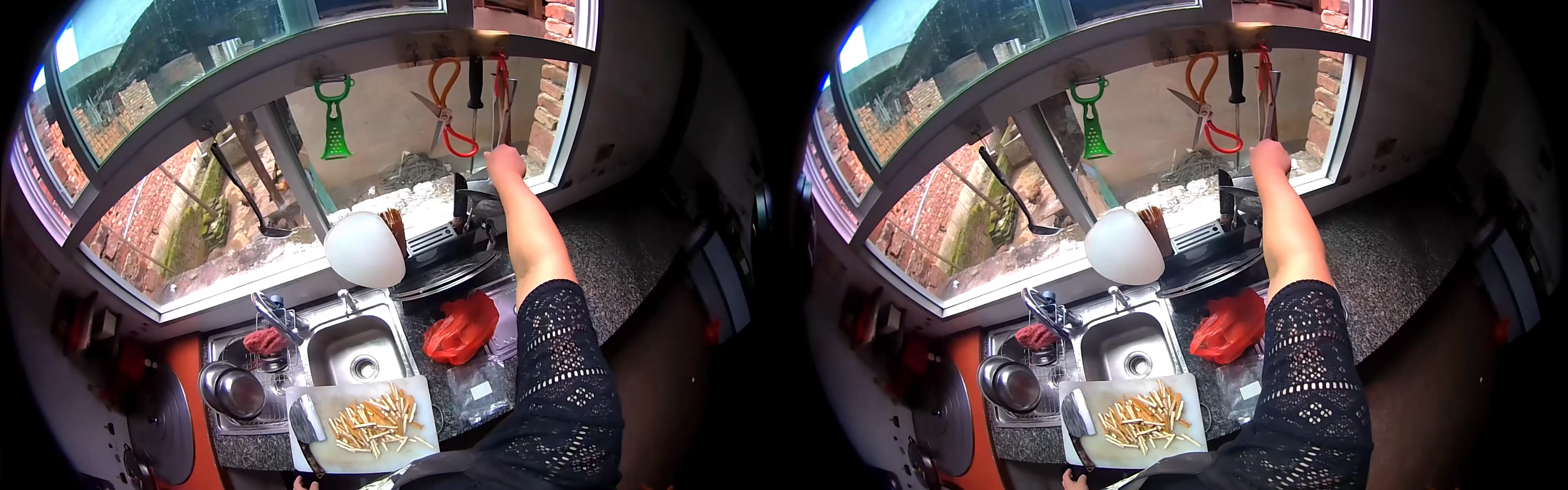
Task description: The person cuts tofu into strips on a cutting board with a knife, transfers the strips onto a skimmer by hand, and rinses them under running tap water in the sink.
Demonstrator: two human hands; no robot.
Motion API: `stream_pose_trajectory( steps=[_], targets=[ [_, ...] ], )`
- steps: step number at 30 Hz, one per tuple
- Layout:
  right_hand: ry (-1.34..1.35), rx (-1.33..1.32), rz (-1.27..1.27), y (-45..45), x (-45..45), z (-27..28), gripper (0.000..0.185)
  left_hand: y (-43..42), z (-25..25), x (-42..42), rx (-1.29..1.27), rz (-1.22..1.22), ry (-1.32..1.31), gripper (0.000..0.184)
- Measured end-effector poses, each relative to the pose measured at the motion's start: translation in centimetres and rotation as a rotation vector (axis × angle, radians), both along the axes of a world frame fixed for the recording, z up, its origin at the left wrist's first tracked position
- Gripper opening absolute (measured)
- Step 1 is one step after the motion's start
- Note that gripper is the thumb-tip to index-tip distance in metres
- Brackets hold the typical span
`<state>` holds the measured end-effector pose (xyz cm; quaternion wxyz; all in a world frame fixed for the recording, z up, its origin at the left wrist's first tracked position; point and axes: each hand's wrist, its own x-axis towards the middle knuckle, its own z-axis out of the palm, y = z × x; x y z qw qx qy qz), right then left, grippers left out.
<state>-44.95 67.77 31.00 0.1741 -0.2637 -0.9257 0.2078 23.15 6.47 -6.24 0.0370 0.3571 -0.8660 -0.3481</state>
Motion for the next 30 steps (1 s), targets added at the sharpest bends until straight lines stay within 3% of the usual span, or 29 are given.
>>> stream_pose_trajectory(
  steps=[4,11,15,19,23,27,30],
  targets=[
    [-0.080,0.144,-0.043,2.1,-2.3,-1.2,0.032,0.7,-0.1,-0.8,0.033,0.026,-0.075,0.054],
    [-0.027,0.119,-0.116,3.5,-0.5,-1.8,0.025,4.6,-1.0,-3.8,0.269,-0.005,-0.115,0.053],
    [0.049,0.042,-0.100,4.7,0.5,-2.7,0.028,5.9,-0.9,-4.8,0.526,0.027,-0.160,0.053],
    [0.115,-0.011,0.051,5.0,0.3,-3.7,0.033,7.5,-1.1,-5.1,0.938,0.134,-0.218,0.053],
    [0.212,0.106,0.099,5.1,0.4,-5.0,0.034,9.2,-1.7,-4.7,1.302,0.240,-0.261,0.052],
    [0.328,0.139,0.086,5.1,2.9,-4.2,0.032,9.7,-2.1,-4.5,1.425,0.274,-0.272,0.052],
    [0.360,-0.050,0.088,5.5,4.8,-3.5,0.033,10.0,-2.5,-4.0,1.469,0.289,-0.271,0.052]
  ],
)
